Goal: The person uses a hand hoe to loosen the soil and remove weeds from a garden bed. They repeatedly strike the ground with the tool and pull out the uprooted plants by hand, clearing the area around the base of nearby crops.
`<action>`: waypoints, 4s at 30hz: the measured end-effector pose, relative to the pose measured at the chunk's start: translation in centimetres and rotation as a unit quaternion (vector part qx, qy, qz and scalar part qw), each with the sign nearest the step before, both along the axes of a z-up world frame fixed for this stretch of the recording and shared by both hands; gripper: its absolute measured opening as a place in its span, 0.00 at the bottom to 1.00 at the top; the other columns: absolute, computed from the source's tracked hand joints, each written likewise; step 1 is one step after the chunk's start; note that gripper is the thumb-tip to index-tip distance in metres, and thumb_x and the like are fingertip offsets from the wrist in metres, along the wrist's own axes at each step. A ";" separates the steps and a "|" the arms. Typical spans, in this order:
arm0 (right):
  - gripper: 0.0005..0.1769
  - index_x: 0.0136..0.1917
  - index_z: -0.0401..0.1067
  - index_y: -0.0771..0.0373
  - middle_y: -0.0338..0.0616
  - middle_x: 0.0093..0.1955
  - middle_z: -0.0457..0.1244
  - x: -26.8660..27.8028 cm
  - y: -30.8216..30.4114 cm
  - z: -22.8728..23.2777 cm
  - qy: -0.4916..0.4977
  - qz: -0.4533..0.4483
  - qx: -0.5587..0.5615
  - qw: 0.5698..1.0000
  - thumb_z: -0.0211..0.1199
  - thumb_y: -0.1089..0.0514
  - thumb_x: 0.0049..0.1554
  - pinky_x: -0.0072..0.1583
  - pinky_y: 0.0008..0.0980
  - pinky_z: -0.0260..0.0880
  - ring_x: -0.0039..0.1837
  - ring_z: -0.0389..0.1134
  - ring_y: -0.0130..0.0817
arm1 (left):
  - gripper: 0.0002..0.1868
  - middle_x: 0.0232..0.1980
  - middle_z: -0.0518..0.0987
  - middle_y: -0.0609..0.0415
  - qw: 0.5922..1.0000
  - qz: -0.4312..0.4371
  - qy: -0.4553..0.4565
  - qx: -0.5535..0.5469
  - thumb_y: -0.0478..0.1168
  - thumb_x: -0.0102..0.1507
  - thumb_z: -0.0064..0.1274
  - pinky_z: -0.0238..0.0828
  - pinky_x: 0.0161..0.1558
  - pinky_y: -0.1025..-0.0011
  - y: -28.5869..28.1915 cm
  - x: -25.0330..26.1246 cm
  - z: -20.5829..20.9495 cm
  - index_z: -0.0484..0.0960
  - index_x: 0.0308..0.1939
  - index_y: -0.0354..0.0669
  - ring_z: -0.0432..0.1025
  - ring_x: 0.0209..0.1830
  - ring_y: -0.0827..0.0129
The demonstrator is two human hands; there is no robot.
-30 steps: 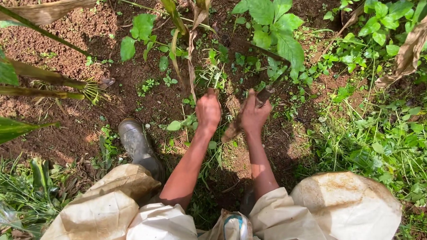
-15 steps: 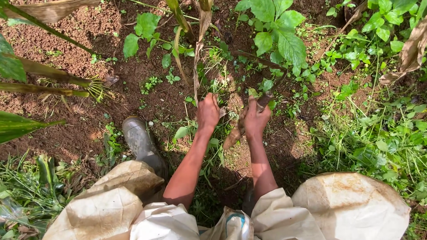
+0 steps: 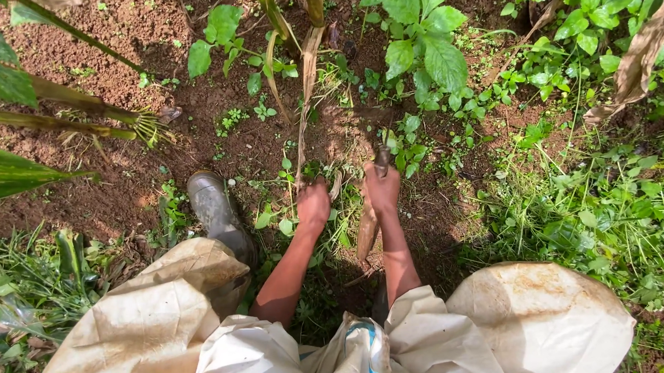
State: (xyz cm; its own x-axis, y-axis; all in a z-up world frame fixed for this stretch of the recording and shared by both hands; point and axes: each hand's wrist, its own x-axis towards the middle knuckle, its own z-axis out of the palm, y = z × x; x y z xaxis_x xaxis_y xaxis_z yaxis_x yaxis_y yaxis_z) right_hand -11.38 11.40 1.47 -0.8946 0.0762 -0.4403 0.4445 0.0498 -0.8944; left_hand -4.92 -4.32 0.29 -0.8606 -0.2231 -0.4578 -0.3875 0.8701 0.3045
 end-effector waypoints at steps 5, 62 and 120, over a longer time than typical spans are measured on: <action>0.07 0.44 0.66 0.58 0.35 0.32 0.56 -0.5 -0.4 5.4 0.019 -0.028 -0.032 0.999 0.54 0.60 0.65 0.34 0.22 0.62 0.30 0.57 0.24 | 0.13 0.33 0.82 0.40 0.994 0.035 -0.010 0.103 0.36 0.72 0.37 0.76 0.49 0.50 -0.3 1.1 -1.0 0.77 0.52 0.35 0.80 0.38 0.47; 0.11 0.41 0.68 0.60 0.38 0.29 0.58 -9.4 -5.5 9.2 0.175 -0.069 0.036 0.982 0.56 0.59 0.67 0.33 0.21 0.64 0.27 0.58 0.24 | 0.13 0.52 0.83 0.35 0.905 0.255 0.240 0.240 0.29 0.70 0.49 0.80 0.51 0.62 1.9 -12.4 10.4 0.81 0.58 0.31 0.81 0.43 0.60; 0.09 0.40 0.66 0.58 0.36 0.26 0.59 -6.0 0.5 6.5 0.046 -0.125 0.004 0.991 0.57 0.61 0.64 0.30 0.20 0.63 0.26 0.59 0.21 | 0.21 0.49 0.81 0.38 0.979 0.135 0.060 0.138 0.35 0.62 0.62 0.80 0.41 0.57 1.6 -9.3 8.8 0.80 0.58 0.33 0.80 0.40 0.53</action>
State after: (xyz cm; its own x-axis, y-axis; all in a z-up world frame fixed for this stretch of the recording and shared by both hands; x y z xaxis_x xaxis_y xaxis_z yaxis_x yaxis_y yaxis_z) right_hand -17.35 11.86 7.99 -0.8835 0.3045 -0.3560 0.3603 -0.0440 -0.9318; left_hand -14.19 -2.70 9.12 -0.8383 -0.3315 -0.4328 -0.5395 0.6188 0.5710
